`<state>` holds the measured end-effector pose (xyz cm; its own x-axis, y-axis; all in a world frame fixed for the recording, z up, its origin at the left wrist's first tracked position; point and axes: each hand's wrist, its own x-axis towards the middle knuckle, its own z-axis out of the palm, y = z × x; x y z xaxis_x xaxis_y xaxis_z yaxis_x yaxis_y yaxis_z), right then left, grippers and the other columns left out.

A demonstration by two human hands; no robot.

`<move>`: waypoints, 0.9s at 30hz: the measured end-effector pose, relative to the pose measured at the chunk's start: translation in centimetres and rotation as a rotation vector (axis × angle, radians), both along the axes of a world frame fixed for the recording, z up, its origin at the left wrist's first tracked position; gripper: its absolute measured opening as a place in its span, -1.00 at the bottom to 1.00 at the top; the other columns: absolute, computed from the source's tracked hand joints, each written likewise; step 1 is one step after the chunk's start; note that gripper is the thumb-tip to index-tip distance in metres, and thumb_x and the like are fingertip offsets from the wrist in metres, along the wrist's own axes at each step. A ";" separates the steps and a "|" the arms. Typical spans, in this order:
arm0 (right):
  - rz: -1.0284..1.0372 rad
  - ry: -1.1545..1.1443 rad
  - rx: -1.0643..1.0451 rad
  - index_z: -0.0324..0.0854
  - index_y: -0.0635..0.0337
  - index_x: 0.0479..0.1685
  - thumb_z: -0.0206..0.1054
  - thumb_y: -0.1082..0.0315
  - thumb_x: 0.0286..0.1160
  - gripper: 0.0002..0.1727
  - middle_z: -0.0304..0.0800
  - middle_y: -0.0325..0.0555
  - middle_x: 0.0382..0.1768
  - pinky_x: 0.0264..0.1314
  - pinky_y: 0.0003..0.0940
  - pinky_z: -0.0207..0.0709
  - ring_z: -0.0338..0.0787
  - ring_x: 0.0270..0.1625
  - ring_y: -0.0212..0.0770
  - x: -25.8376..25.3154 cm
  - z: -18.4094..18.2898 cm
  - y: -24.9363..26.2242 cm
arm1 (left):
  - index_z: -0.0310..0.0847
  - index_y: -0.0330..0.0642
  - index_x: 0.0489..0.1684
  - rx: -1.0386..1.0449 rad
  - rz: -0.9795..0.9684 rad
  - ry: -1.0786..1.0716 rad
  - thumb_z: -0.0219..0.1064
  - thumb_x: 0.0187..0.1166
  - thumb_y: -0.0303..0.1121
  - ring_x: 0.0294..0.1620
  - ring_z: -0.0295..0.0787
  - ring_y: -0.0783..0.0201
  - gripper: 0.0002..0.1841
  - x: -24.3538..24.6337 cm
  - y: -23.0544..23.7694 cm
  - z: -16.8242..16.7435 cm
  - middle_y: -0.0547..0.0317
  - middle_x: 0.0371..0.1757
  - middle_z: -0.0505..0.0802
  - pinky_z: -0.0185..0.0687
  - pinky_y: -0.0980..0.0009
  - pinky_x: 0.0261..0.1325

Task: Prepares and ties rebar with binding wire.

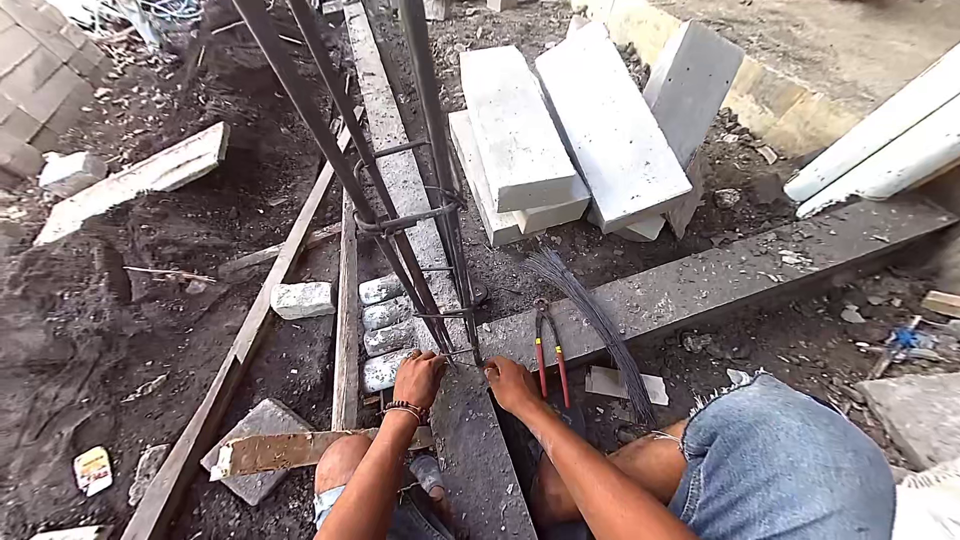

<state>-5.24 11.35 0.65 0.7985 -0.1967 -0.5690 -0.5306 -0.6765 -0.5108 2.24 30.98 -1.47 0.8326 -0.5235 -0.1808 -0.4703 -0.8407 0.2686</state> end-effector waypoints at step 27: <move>0.031 0.017 -0.246 0.65 0.01 0.30 0.01 0.09 0.81 -0.61 0.86 0.03 0.10 0.27 0.08 0.63 0.82 0.26 0.05 0.1 1.0 2.7 | 0.80 -0.15 -0.12 0.140 0.073 -0.008 0.11 0.74 -0.20 0.20 0.76 -0.04 -0.67 -0.1 1.0 -0.4 -0.01 -0.01 0.86 0.58 -0.03 0.29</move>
<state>-5.16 14.04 1.61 0.7970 -0.3069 -0.5203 -0.5151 -0.7952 -0.3199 2.17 31.96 -1.85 0.8694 -0.4316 -0.2405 -0.4080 -0.9017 0.1429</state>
